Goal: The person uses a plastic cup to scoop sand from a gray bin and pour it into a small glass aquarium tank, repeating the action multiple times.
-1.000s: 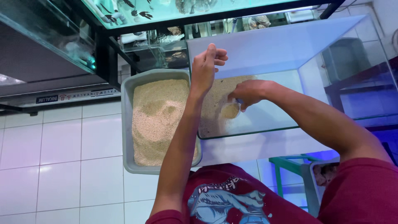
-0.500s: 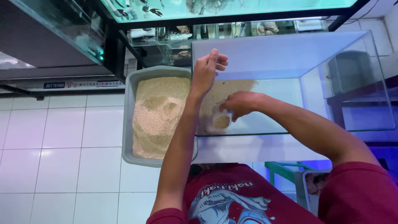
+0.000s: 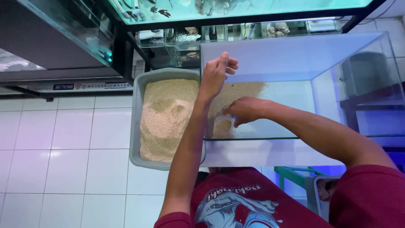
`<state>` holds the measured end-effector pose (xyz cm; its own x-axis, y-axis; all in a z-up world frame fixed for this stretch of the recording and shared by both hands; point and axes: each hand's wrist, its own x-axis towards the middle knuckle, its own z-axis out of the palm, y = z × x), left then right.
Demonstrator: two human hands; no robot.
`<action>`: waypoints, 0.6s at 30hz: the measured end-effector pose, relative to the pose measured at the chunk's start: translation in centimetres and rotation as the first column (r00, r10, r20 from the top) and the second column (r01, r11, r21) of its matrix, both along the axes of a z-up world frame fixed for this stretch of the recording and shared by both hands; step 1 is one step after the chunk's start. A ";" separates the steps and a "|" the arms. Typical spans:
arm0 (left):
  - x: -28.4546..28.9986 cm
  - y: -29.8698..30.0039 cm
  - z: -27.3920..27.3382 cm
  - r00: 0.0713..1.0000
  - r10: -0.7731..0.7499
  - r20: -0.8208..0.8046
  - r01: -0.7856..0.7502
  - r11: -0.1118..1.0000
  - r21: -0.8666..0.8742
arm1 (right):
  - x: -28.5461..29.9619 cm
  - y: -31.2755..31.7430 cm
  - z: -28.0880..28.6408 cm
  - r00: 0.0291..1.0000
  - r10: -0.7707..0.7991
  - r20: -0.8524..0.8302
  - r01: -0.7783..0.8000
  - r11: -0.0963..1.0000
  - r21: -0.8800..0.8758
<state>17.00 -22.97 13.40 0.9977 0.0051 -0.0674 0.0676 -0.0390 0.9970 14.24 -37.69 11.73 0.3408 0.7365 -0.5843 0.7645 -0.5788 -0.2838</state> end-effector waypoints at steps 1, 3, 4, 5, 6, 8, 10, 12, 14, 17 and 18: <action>-0.1 0.1 0.1 1.000 -0.005 0.002 0.005 1.000 0.001 | -0.1 0.0 0.1 1.000 -0.005 0.002 0.005 1.000 0.001; -0.3 0.1 0.2 1.000 -0.022 -0.008 0.022 1.000 0.006 | -0.3 -0.1 0.3 1.000 -0.005 -0.008 0.005 1.000 -0.009; -0.3 0.0 0.1 1.000 -0.027 -0.006 0.027 1.000 0.006 | -0.4 -0.1 0.4 1.000 -0.010 -0.006 0.010 1.000 -0.010; -0.2 0.1 0.0 1.000 -0.030 -0.004 0.030 1.000 -0.005 | -0.3 -0.1 0.5 1.000 -0.006 -0.029 0.006 1.000 -0.003; -0.2 0.1 -0.1 0.999 -0.032 -0.002 0.032 0.999 -0.017 | -0.2 0.0 0.5 0.999 -0.001 -0.052 0.001 1.000 0.004; -0.3 0.3 0.1 0.999 -0.043 0.005 0.043 0.999 -0.027 | -0.5 0.6 1.7 0.998 -0.018 -0.064 0.019 1.000 0.022; 0.1 0.2 0.2 0.998 -0.052 0.022 0.053 0.998 -0.046 | -0.4 0.4 1.4 0.997 -0.034 -0.067 0.036 0.999 0.031; 0.1 0.4 0.2 0.998 -0.064 0.004 0.064 0.997 -0.053 | -0.5 -0.4 -0.6 0.996 0.014 -0.089 -0.009 0.999 0.048; 0.4 0.3 -0.1 0.998 -0.069 -0.001 0.069 0.995 -0.071 | -0.6 0.0 0.7 0.998 0.005 -0.066 -0.002 0.999 0.049; 0.5 0.3 -0.2 0.995 -0.090 -0.034 0.088 0.994 -0.066 | -0.1 -0.2 0.5 0.998 -0.025 -0.055 0.027 0.999 0.032; 0.5 0.3 -0.2 0.993 -0.106 -0.054 0.103 0.994 -0.046 | 0.2 -0.5 0.0 0.997 -0.048 -0.062 0.049 0.999 0.010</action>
<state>17.45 -22.72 13.24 0.9872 -0.1033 -0.1218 0.1219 -0.0057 0.9925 14.45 -38.22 11.78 0.3397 0.7271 -0.5966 0.7167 -0.6109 -0.3364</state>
